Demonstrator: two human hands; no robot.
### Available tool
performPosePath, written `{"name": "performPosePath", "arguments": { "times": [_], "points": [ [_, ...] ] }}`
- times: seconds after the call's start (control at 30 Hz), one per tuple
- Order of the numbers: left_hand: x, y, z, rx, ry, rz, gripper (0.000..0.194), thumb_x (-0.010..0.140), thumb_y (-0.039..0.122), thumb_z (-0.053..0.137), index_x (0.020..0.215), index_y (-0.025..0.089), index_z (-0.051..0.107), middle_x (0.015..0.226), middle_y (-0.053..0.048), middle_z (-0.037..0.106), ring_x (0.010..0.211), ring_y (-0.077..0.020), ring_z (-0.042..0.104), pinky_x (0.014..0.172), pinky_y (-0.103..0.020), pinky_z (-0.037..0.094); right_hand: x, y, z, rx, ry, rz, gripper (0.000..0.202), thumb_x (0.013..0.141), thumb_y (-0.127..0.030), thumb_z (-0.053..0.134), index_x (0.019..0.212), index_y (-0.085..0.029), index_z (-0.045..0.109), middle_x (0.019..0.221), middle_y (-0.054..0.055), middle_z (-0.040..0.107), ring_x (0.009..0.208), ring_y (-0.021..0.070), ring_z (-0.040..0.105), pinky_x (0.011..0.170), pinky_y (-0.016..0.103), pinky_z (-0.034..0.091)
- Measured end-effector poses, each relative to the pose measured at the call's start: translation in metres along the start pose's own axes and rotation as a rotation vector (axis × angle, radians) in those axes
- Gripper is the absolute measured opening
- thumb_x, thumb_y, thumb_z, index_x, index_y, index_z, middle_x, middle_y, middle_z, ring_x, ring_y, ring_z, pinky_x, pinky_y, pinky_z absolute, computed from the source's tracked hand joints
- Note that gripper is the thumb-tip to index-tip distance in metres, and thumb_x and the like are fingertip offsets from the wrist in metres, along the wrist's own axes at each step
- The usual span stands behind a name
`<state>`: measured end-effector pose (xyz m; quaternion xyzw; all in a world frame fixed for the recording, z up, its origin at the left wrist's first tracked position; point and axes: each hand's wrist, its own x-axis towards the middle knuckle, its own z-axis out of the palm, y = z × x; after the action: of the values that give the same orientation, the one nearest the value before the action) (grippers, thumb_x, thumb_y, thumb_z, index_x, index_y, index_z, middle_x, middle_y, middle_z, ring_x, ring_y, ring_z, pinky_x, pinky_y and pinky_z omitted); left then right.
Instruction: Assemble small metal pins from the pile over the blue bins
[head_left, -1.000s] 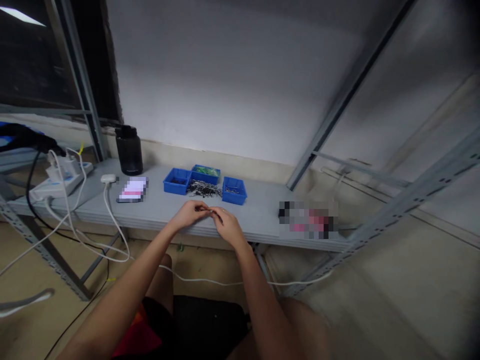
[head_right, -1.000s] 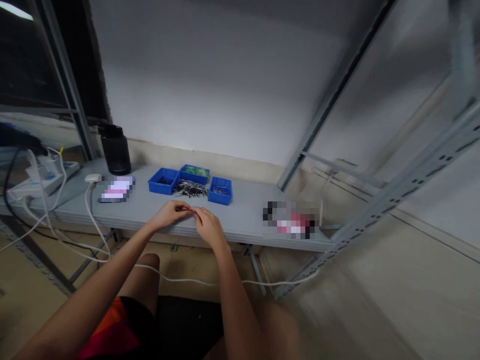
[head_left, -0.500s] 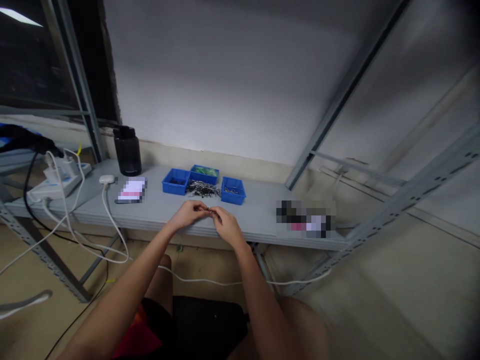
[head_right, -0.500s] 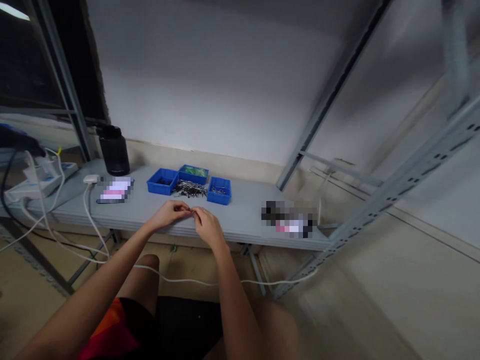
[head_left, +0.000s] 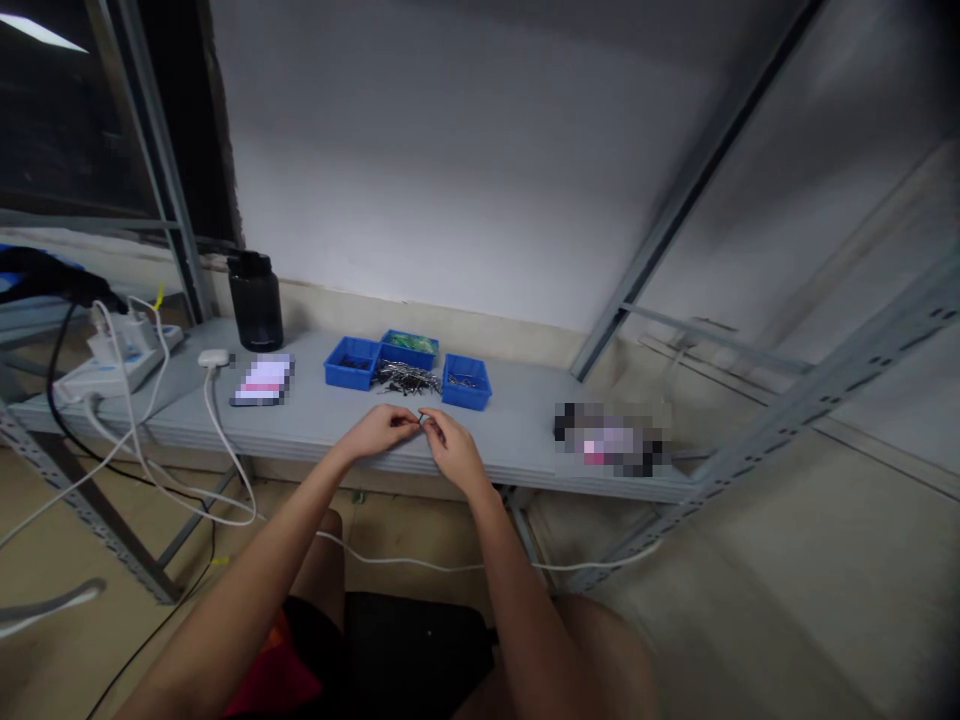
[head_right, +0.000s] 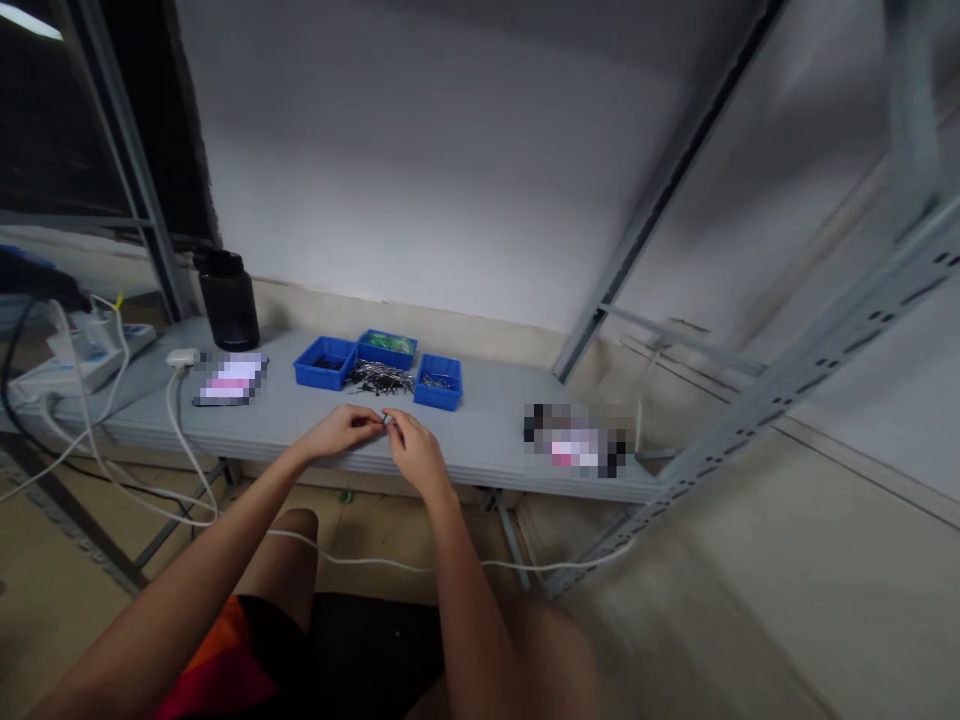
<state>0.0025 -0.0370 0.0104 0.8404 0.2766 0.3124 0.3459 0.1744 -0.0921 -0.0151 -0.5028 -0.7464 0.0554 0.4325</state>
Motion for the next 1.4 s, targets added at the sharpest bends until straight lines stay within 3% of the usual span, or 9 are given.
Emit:
{"name": "performPosePath", "arguments": {
  "times": [0.53, 0.9, 1.2, 1.4],
  "points": [
    [0.0019, -0.0006, -0.0018, 0.027, 0.112, -0.025, 0.026, 0.080, 0.031, 0.052, 0.087, 0.013, 0.068, 0.086, -0.007, 0.071, 0.079, -0.0191, 0.061, 0.077, -0.030, 0.046, 0.0018, 0.0042, 0.0055, -0.051, 0.037, 0.098, 0.021, 0.088, -0.028, 0.048, 0.101, -0.021, 0.061, 0.085, 0.004, 0.069, 0.074, 0.0187, 0.063, 0.069, 0.029, 0.047],
    [0.0012, 0.0029, -0.0030, -0.005, 0.152, -0.028, 0.024, 0.080, 0.031, 0.057, 0.090, 0.013, 0.070, 0.092, -0.008, 0.072, 0.086, -0.0206, 0.062, 0.082, -0.032, 0.046, 0.0015, 0.0032, 0.0034, -0.099, 0.046, 0.080, 0.021, 0.091, -0.027, 0.045, 0.097, -0.020, 0.064, 0.088, 0.006, 0.070, 0.076, 0.0196, 0.063, 0.069, 0.028, 0.044],
    [0.0020, 0.0022, -0.0031, -0.001, 0.153, -0.005, 0.018, 0.080, 0.028, 0.057, 0.084, 0.015, 0.068, 0.088, -0.006, 0.071, 0.085, -0.0199, 0.062, 0.083, -0.034, 0.047, 0.0018, 0.0036, 0.0039, -0.178, -0.035, -0.011, 0.019, 0.091, -0.027, 0.048, 0.094, -0.022, 0.066, 0.084, 0.005, 0.068, 0.079, 0.0192, 0.061, 0.073, 0.028, 0.044],
    [0.0007, -0.0003, -0.0022, -0.140, 0.242, -0.046, 0.016, 0.081, 0.031, 0.053, 0.080, 0.015, 0.059, 0.098, -0.010, 0.067, 0.098, -0.0229, 0.061, 0.076, -0.033, 0.050, 0.0015, 0.0011, 0.0020, -0.119, -0.050, -0.008, 0.023, 0.091, -0.023, 0.044, 0.102, -0.023, 0.065, 0.098, 0.006, 0.070, 0.090, 0.0202, 0.062, 0.081, 0.032, 0.046]
  ]
}}
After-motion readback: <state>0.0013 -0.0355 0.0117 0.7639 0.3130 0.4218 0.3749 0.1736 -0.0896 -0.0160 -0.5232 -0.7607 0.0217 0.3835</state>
